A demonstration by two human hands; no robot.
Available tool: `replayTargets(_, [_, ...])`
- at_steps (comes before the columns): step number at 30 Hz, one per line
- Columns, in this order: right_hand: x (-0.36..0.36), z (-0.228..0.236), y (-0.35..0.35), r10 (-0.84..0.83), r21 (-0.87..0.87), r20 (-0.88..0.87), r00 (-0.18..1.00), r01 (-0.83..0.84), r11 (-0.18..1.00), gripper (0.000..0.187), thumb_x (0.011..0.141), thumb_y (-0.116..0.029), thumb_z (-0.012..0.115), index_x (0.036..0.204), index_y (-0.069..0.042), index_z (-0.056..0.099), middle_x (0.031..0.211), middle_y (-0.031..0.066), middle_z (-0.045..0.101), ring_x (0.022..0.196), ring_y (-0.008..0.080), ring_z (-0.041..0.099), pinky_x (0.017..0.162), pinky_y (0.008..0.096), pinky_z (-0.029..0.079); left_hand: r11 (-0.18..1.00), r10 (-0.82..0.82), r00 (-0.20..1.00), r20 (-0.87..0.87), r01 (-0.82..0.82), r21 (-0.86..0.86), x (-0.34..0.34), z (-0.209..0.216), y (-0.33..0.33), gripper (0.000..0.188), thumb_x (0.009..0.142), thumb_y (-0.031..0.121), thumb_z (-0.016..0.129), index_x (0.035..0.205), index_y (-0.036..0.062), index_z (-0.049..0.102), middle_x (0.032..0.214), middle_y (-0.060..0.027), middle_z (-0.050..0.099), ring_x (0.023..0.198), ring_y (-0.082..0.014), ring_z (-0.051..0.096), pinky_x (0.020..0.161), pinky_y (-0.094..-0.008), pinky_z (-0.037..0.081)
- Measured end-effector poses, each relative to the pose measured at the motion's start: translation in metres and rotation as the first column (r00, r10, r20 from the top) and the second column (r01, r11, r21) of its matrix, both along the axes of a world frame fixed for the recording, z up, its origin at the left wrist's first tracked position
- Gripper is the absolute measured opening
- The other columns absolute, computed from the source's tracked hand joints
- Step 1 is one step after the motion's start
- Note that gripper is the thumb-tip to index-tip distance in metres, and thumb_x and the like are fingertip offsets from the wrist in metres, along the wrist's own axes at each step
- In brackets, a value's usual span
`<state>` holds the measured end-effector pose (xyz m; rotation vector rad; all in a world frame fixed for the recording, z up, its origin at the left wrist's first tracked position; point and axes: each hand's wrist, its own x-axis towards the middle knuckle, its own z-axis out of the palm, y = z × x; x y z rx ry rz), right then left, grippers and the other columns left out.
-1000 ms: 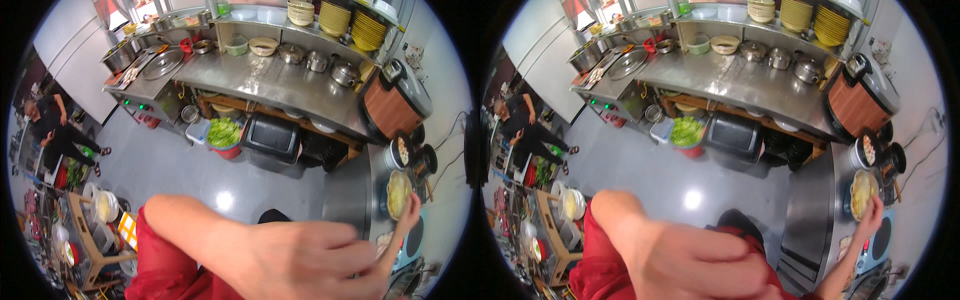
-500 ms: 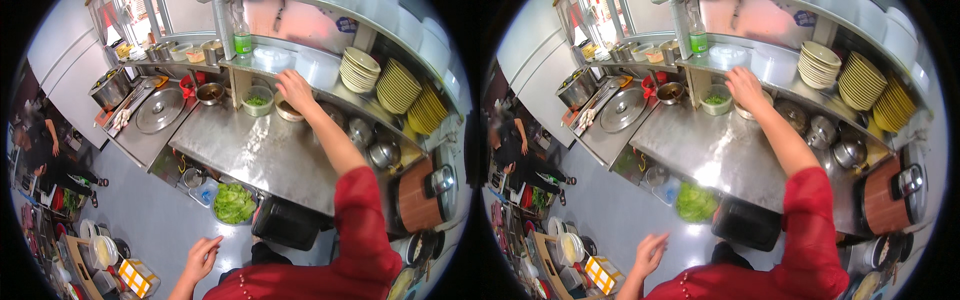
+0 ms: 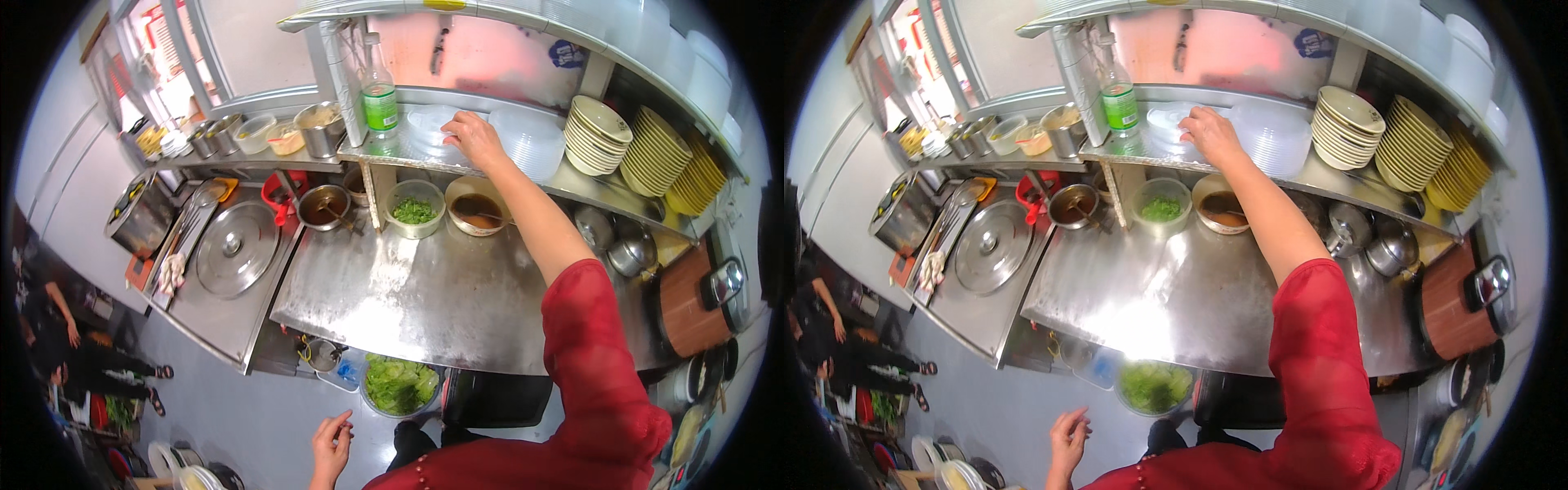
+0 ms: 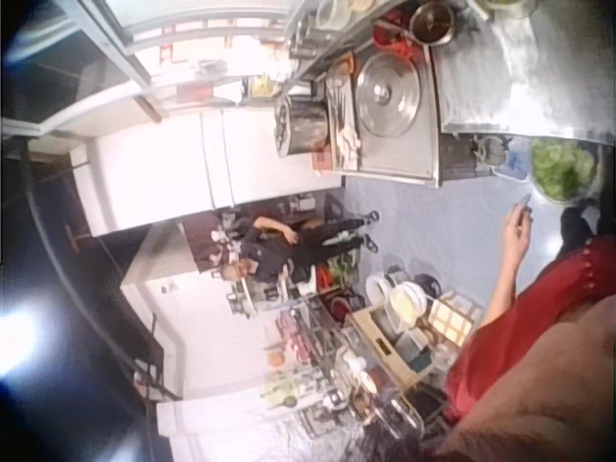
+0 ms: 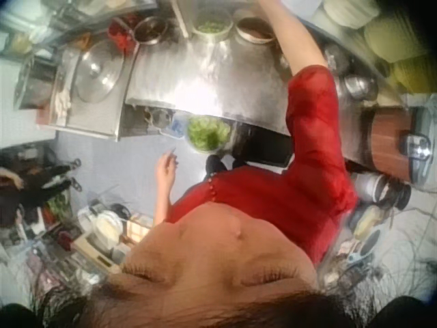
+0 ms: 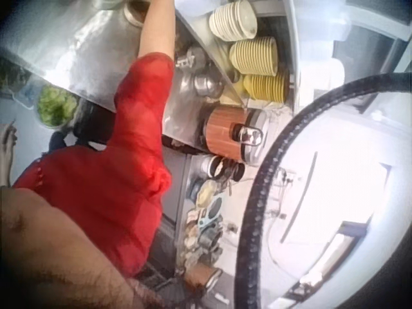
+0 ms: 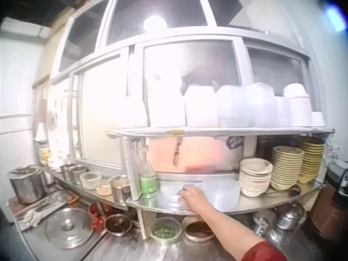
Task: The person assembles two noodle bowls in a commercial kitchen. They use tongs to place bean sprouts and other toppings into clear plastic bowls, then ladle broth and add peanuts and other garnishes. The bowls are sealed with lids and placed into a delivery box.
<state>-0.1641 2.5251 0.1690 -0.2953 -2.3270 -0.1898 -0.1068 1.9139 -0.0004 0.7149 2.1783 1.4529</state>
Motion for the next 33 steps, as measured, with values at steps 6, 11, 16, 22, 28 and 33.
replayTargets(6, [0.002,0.005,0.001,0.057,-0.057,-0.065,0.996,-0.061,0.996,0.016,0.078,-0.019,0.073,0.091,-0.011,0.07,0.091,0.006,0.061,0.091,0.0262,0.06,0.077,0.04,0.052,0.981,-0.178,0.984,-0.008,0.178,0.071,-0.052,-0.007,0.047,0.033,0.089,-0.006,0.056,0.117,0.0056,0.068,0.086,-0.0076,0.062,0.071,-0.0136,0.064,0.064,-0.0252,0.054])
replayTargets(11, [-0.007,0.018,-0.009,0.042,0.123,-0.296,0.954,-0.005,0.992,0.015,0.076,-0.011,0.071,0.09,-0.008,0.066,0.09,0.0068,0.06,0.088,0.0276,0.06,0.075,0.039,0.052,0.967,-0.249,0.966,0.067,0.245,0.066,-0.047,-0.023,0.056,0.031,0.089,-0.006,0.057,0.116,0.0044,0.068,0.088,-0.0073,0.062,0.071,-0.0136,0.065,0.063,-0.0252,0.053])
replayTargets(16, [0.046,0.024,-0.074,0.226,0.308,-0.292,0.929,-0.132,0.942,0.013,0.074,-0.007,0.065,0.086,-0.006,0.062,0.083,0.0093,0.057,0.08,0.0276,0.059,0.069,0.0377,0.051,0.934,-0.308,0.912,0.271,0.237,0.266,-0.045,-0.019,0.078,0.031,0.095,0.012,0.059,0.126,0.0055,0.06,0.095,-0.0098,0.063,0.074,-0.0193,0.066,0.063,-0.0298,0.055])
replayTargets(22, [0.241,-0.056,-0.25,0.449,0.122,0.177,0.876,-0.472,0.873,0.022,0.075,-0.013,0.07,0.094,-0.004,0.063,0.087,0.0054,0.056,0.081,0.0218,0.059,0.065,0.0318,0.051,0.786,-0.504,0.425,0.752,-0.136,0.604,0.016,0.014,0.142,0.068,0.098,0.051,0.05,0.149,0.0108,0.029,0.119,-0.0213,0.06,0.086,-0.0289,0.066,0.071,-0.0361,0.058])
replayTargets(28, [0.492,-0.103,-0.397,-0.144,-0.474,0.059,0.988,0.154,0.867,0.043,0.076,-0.021,0.075,0.114,-0.005,0.065,0.113,0.0119,0.059,0.096,0.0285,0.063,0.078,0.037,0.053,0.837,-0.542,0.594,0.595,0.313,0.449,0.208,-0.009,0.15,0.044,0.096,0.013,0.057,0.138,0.0068,0.046,0.094,-0.0084,0.07,0.056,-0.01,0.058,0.046,-0.0216,0.046])
replayTargets(33, [0.702,-0.122,-0.519,-0.572,-0.955,0.245,0.783,0.295,-0.006,0.043,0.084,-0.022,0.07,0.124,-0.006,0.061,0.093,0.0166,0.068,0.082,0.0303,0.068,0.072,0.0382,0.054,0.657,-0.743,0.486,0.459,0.66,0.364,0.42,-0.027,0.083,0.043,0.099,0.02,0.056,0.138,0.0098,0.043,0.111,-0.006,0.062,0.085,-0.0109,0.062,0.064,-0.0248,0.05])
